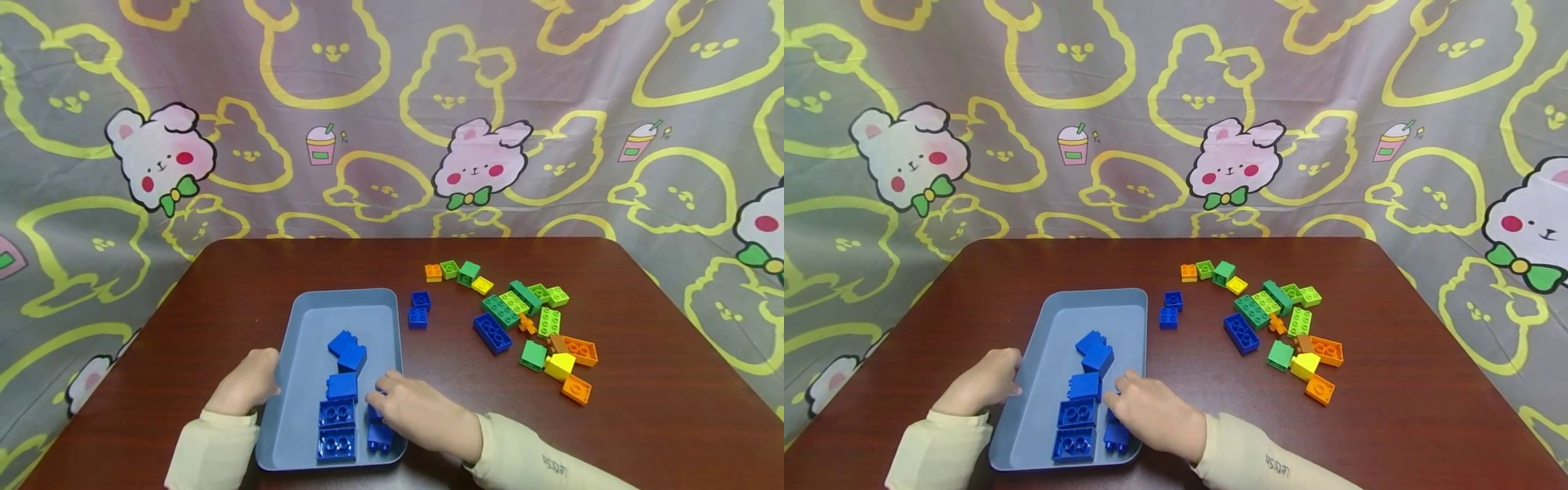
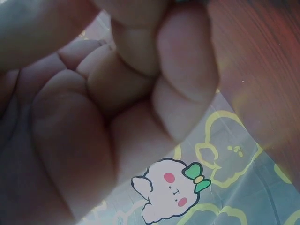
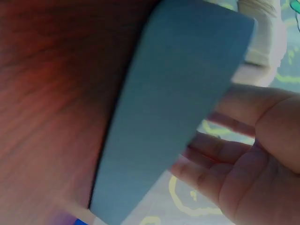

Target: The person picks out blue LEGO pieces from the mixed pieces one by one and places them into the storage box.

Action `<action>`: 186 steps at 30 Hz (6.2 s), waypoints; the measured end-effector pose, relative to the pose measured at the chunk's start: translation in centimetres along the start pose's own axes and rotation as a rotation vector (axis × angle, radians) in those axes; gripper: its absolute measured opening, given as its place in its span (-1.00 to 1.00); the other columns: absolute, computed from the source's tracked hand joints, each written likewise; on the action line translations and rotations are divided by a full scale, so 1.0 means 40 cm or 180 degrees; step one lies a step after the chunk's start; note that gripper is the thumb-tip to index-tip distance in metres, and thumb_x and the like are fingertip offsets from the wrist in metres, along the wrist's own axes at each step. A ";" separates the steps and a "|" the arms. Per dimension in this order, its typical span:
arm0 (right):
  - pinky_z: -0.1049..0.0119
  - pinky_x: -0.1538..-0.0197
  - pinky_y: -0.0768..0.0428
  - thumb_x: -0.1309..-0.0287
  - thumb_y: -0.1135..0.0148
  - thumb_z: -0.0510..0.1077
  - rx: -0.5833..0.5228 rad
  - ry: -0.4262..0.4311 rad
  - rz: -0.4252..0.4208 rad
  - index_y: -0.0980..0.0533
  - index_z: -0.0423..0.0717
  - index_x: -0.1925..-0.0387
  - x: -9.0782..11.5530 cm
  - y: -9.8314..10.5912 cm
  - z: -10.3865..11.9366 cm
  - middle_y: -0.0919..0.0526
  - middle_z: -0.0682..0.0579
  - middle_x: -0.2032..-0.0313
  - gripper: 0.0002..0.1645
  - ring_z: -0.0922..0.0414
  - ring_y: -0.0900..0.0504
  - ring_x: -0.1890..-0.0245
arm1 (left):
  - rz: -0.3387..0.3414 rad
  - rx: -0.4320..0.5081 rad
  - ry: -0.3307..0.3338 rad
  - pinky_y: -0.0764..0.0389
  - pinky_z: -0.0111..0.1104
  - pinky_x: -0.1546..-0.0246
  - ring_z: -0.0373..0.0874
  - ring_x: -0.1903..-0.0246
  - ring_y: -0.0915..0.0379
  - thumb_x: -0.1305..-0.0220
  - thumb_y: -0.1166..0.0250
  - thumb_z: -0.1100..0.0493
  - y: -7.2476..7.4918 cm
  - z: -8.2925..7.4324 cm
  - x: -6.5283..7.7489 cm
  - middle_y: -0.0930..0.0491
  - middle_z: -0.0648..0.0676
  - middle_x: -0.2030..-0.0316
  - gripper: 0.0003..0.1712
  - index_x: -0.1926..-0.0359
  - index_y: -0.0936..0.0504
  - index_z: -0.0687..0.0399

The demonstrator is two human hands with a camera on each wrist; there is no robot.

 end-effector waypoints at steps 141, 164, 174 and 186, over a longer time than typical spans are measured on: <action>0.25 0.46 -0.43 0.23 -0.34 -0.39 -0.0702 -0.2458 0.0011 -0.48 -0.30 0.48 0.216 0.000 -0.440 -0.49 -0.05 0.55 -0.81 0.09 -0.40 0.55 | 0.0068 -0.0137 0.0177 -0.50 -0.18 0.57 -0.04 0.59 -0.40 0.23 -0.40 0.46 -0.090 0.113 -0.089 -0.43 0.22 0.57 -0.61 0.32 -0.43 0.47; 0.12 0.32 -0.54 0.21 -0.39 -0.32 -0.0514 -0.2241 -0.0519 -0.48 -0.33 0.25 0.169 0.075 -0.362 -0.53 -0.17 0.36 -0.61 -0.04 -0.53 0.38 | 0.0079 -0.0056 0.0231 -0.49 -0.25 0.54 -0.07 0.60 -0.38 0.18 -0.37 0.48 -0.025 0.043 -0.036 -0.43 0.17 0.61 -0.70 0.36 -0.46 0.46; 0.17 0.33 -0.53 0.21 -0.38 -0.33 -0.0436 -0.2106 -0.0677 -0.49 -0.28 0.25 0.145 0.093 -0.306 -0.51 -0.11 0.36 -0.62 0.02 -0.50 0.39 | 0.0054 -0.0032 0.0124 -0.47 -0.22 0.55 -0.05 0.61 -0.36 0.16 -0.33 0.52 0.002 0.004 -0.001 -0.41 0.17 0.63 -0.76 0.41 -0.45 0.47; 0.27 0.36 -0.54 0.25 -0.43 -0.29 -0.0156 -0.1719 -0.0905 -0.54 -0.20 0.26 0.077 0.102 -0.239 -0.51 -0.05 0.33 -0.62 0.08 -0.47 0.34 | 0.0018 0.0027 0.0104 -0.46 -0.25 0.57 -0.07 0.63 -0.35 0.15 -0.30 0.54 0.002 0.005 -0.001 -0.38 0.14 0.67 -0.79 0.43 -0.46 0.44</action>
Point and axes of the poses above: each hand's wrist, its own x-axis away from the middle knuckle, its own y-axis out of the back of the hand, z = x × y, the point moved 6 cm from there along -x, towards the middle knuckle
